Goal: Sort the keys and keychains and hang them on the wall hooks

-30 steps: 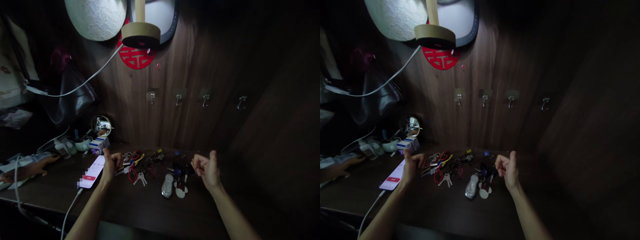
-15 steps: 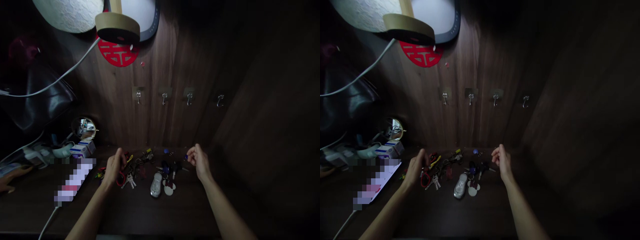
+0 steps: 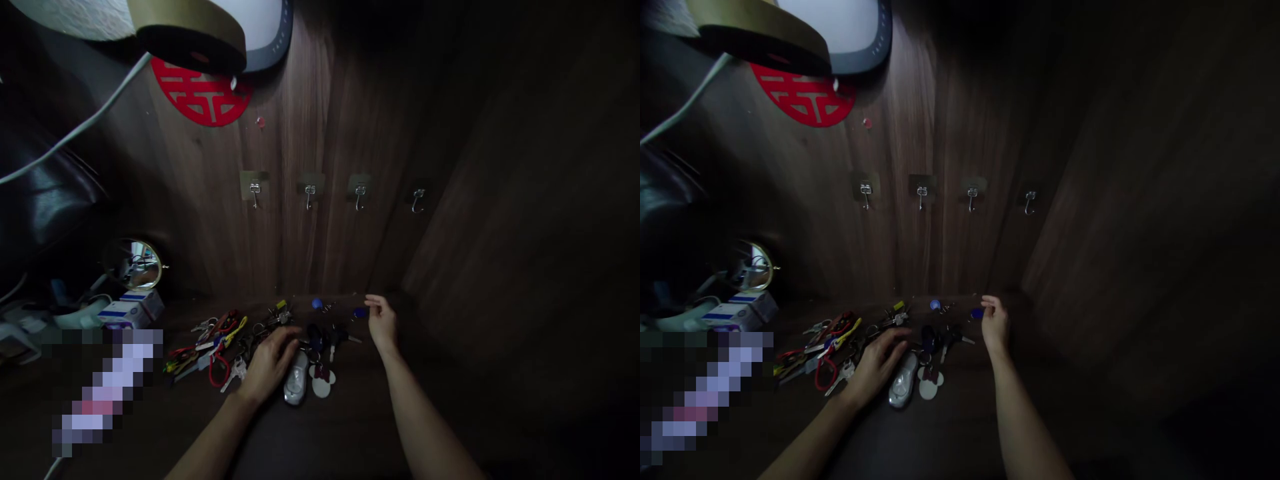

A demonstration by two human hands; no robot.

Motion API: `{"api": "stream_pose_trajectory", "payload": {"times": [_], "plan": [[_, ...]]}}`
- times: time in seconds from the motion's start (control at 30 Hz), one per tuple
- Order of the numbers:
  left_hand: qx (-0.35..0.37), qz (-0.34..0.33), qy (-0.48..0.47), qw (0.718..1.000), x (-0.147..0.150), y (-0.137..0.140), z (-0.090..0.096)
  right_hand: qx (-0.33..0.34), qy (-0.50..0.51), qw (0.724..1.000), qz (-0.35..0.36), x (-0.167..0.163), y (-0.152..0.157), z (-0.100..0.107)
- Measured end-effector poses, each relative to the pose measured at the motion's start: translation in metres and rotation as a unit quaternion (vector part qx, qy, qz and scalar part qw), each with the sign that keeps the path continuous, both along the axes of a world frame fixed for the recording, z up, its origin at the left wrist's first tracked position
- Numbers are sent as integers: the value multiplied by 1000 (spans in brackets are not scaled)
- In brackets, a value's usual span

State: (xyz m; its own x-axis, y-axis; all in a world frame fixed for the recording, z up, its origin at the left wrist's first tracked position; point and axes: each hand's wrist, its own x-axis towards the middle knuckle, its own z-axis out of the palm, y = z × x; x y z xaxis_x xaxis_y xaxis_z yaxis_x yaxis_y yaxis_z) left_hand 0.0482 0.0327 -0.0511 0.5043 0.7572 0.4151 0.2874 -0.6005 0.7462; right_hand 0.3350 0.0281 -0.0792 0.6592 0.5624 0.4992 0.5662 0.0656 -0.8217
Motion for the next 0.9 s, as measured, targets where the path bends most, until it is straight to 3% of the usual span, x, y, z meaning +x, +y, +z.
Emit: {"api": "stream_pose_trajectory", "payload": {"times": [0.1,0.23,0.4,0.7,0.83,0.9], "plan": [[13,-29,31,999,-1,-3,-4,-56,-118,991,-12,8,-3,-3],[11,-2,37,999,-6,1,-6,-148,-239,959,28,8,-7,-4],[2,-10,38,999,-7,4,-4,-226,-279,930,73,5,-12,0],[-8,-5,46,999,-7,3,-3,-186,-268,942,81,-4,-9,2],[-7,10,33,999,-6,3,-3,-113,-116,972,169,-26,-7,14],[-7,16,29,999,-6,3,-3,-92,-16,968,233,-44,-9,24]]}}
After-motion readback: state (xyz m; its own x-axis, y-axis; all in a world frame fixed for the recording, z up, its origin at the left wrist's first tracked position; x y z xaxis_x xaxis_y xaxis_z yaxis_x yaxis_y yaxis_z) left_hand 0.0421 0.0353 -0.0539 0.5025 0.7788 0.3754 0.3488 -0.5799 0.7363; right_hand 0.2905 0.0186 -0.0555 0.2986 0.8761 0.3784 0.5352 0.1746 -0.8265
